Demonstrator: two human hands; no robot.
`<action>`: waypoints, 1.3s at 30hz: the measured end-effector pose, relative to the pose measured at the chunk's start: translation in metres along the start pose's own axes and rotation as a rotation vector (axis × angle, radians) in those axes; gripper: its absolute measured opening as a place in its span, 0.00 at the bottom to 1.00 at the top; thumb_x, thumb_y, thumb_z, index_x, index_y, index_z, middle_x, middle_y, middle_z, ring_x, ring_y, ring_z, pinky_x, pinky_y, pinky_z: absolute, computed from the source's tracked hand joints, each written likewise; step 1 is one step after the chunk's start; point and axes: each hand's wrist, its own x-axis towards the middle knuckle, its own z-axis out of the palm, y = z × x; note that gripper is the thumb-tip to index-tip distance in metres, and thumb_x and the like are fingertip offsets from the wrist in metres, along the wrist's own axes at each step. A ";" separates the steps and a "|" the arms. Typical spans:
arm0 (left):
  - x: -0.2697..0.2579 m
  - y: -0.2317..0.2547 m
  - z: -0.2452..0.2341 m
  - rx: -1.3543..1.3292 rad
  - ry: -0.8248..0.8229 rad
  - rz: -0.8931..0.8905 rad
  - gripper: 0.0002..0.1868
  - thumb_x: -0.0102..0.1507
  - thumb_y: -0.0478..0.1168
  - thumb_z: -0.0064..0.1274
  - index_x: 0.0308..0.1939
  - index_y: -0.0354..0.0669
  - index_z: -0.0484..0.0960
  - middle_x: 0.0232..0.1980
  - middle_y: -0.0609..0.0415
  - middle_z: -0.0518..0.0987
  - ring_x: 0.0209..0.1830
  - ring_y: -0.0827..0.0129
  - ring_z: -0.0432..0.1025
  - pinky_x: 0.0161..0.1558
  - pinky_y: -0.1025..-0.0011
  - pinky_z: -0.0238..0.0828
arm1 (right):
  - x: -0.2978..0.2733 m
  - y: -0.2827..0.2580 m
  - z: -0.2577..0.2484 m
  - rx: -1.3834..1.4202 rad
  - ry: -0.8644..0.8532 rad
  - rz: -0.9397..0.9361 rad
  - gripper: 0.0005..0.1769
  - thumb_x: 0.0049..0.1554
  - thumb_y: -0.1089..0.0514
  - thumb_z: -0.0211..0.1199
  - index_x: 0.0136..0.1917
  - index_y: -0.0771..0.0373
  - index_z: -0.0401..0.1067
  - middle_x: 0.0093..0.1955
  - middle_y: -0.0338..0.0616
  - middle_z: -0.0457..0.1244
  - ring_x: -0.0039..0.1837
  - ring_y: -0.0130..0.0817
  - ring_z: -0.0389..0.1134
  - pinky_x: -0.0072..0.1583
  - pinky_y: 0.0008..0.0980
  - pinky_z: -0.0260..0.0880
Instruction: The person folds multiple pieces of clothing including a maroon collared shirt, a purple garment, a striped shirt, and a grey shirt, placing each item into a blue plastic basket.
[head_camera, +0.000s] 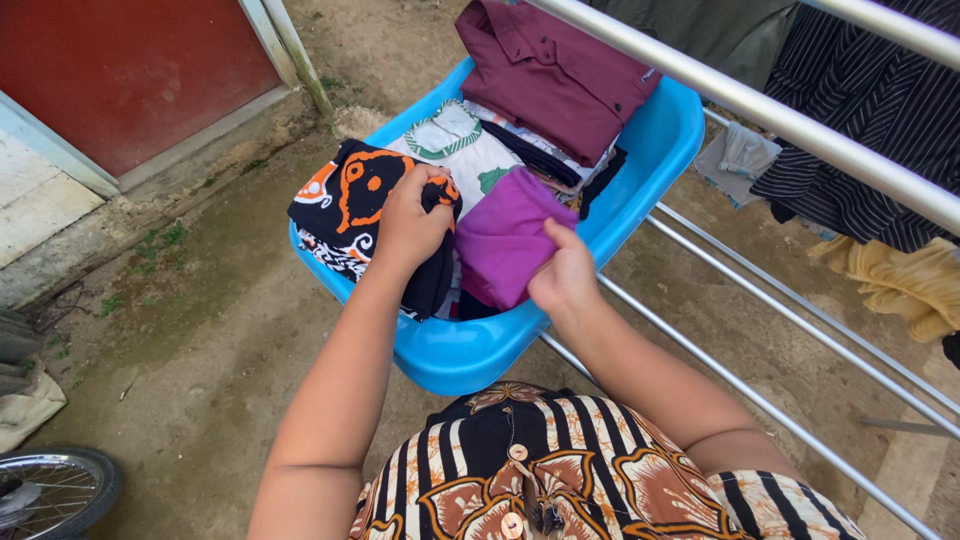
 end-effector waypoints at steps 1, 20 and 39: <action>0.001 0.000 0.001 -0.011 0.007 0.013 0.17 0.55 0.31 0.53 0.49 0.39 0.78 0.56 0.47 0.82 0.57 0.52 0.77 0.59 0.64 0.72 | 0.005 0.009 -0.006 -0.040 -0.038 0.039 0.22 0.63 0.62 0.52 0.69 0.70 0.63 0.71 0.56 0.62 0.72 0.51 0.63 0.75 0.53 0.58; -0.004 0.009 0.022 0.180 -0.123 0.156 0.21 0.54 0.32 0.53 0.53 0.36 0.78 0.55 0.39 0.79 0.57 0.43 0.73 0.57 0.56 0.70 | 0.033 -0.006 -0.001 -1.980 -0.355 -0.670 0.38 0.49 0.68 0.65 0.72 0.59 0.61 0.71 0.59 0.61 0.72 0.57 0.62 0.71 0.46 0.63; -0.039 0.037 0.093 0.997 -0.639 0.405 0.41 0.62 0.58 0.51 0.76 0.45 0.62 0.78 0.46 0.60 0.81 0.50 0.47 0.72 0.31 0.32 | -0.085 -0.099 -0.089 -1.984 0.017 -0.841 0.24 0.56 0.49 0.67 0.64 0.53 0.72 0.72 0.47 0.62 0.75 0.50 0.60 0.73 0.52 0.60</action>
